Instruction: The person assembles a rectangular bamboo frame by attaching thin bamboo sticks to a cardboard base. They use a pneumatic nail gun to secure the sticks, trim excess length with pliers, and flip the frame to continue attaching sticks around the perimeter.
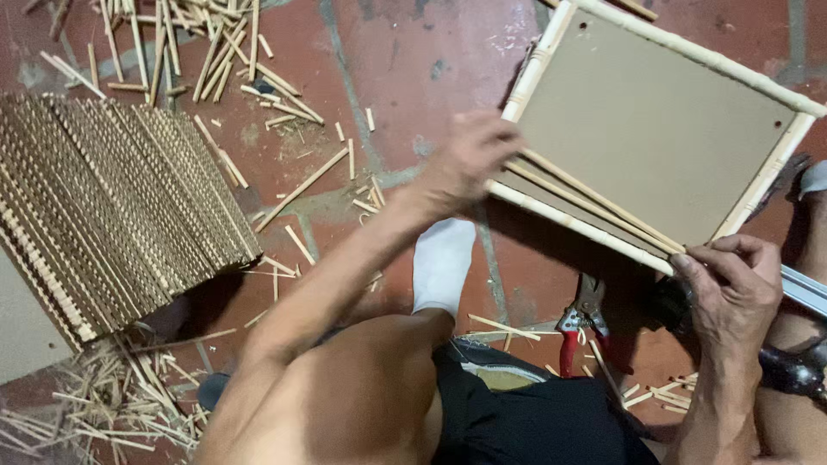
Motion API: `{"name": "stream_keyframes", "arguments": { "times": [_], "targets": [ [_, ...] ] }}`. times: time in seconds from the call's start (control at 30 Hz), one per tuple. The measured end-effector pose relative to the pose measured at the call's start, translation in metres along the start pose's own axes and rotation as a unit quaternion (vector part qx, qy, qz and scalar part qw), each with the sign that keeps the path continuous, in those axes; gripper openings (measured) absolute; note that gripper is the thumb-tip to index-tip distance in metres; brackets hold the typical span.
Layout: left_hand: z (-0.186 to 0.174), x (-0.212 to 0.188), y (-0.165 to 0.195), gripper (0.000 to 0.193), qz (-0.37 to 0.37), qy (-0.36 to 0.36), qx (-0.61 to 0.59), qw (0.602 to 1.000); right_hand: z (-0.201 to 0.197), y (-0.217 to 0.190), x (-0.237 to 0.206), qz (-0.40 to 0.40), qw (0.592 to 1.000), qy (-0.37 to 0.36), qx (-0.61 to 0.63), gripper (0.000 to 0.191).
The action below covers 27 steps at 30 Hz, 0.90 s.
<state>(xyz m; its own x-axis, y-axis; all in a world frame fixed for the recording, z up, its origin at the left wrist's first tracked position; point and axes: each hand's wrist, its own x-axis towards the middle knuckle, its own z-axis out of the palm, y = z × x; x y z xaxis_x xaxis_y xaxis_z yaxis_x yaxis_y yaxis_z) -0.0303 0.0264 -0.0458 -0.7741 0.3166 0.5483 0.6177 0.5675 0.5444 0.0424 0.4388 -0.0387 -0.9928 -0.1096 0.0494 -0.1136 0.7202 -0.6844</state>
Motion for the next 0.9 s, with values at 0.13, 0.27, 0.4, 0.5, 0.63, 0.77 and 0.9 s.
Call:
{"name": "stream_keyframes", "arguments": {
  "times": [0.13,0.27,0.4,0.5,0.63,0.77,0.9],
  "targets": [
    [-0.036,-0.016,-0.015,0.031,-0.076,-0.052,-0.037,0.995,0.0,0.002,-0.001,-0.021,1.0,-0.005,-0.001,0.013],
    [-0.038,-0.017,-0.011,0.014,-0.082,-0.05,-0.052,0.994,-0.001,0.003,-0.001,-0.011,1.0,-0.002,0.005,0.013],
    [-0.038,-0.011,-0.013,0.017,-0.056,-0.062,-0.044,0.996,-0.001,0.007,-0.002,-0.01,1.0,-0.001,0.02,0.013],
    [-0.041,-0.011,-0.02,0.017,-0.022,-0.076,-0.037,0.996,-0.001,0.01,-0.002,-0.008,1.0,-0.005,0.012,0.013],
    [-0.038,-0.009,-0.027,0.016,0.005,-0.094,-0.032,0.995,-0.001,0.005,-0.001,-0.024,0.999,-0.009,-0.023,0.014],
    [-0.038,-0.005,-0.031,0.014,0.027,-0.105,-0.031,0.994,-0.003,-0.009,0.0,-0.007,1.0,-0.006,0.005,0.015],
    [-0.046,0.002,-0.029,0.016,0.043,-0.138,-0.055,0.988,-0.017,-0.005,0.006,0.046,0.997,-0.015,0.065,0.019]
  ]
}}
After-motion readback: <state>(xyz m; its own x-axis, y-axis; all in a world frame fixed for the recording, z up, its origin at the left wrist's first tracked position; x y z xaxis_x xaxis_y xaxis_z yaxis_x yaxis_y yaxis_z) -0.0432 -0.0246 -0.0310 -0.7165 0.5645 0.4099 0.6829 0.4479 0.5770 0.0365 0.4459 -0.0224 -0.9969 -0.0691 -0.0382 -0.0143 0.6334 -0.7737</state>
